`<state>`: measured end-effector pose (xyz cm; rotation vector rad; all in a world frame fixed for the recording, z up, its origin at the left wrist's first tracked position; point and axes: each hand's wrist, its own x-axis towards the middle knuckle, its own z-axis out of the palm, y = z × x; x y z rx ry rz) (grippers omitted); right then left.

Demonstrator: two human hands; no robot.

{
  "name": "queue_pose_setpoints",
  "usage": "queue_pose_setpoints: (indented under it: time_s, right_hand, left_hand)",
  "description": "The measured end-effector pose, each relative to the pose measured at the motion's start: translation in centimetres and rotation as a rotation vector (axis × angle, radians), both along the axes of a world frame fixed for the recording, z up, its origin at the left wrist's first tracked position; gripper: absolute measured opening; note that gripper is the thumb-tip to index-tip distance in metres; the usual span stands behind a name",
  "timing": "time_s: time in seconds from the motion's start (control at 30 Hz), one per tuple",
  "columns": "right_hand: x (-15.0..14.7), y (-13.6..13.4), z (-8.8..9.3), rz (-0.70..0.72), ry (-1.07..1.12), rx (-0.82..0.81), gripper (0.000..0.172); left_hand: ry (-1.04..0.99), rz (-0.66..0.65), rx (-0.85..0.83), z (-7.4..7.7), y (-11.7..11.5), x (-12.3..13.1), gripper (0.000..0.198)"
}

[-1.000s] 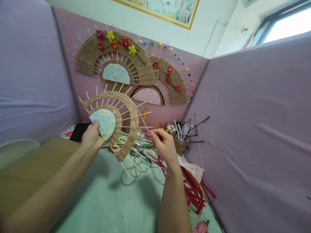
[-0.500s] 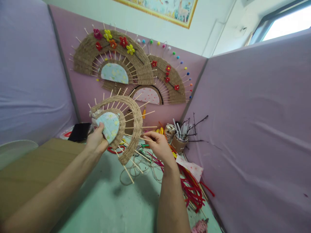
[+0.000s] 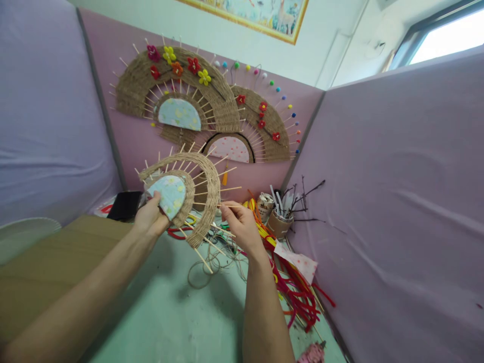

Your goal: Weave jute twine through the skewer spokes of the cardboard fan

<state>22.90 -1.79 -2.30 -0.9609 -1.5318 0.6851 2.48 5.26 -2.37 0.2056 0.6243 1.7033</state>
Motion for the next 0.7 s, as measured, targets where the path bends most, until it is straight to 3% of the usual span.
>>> queue_pose_setpoints:
  time_s: [0.27,0.53,0.7]
  right_hand:
    - [3.6,-0.5,0.1,-0.149,0.097,0.005,0.027]
    - [4.6,-1.9,0.7,-0.071,0.206,-0.051,0.018]
    - [5.1,-1.8,0.5,-0.089,0.250,-0.042,0.016]
  left_hand:
    - [0.245,-0.484,0.006,0.5,-0.9,-1.5,0.013]
    - [0.439,-0.475,-0.011,-0.5,-0.4,-1.7,0.013]
    - [0.286,-0.552,0.065,0.1,-1.2,-0.9,0.012]
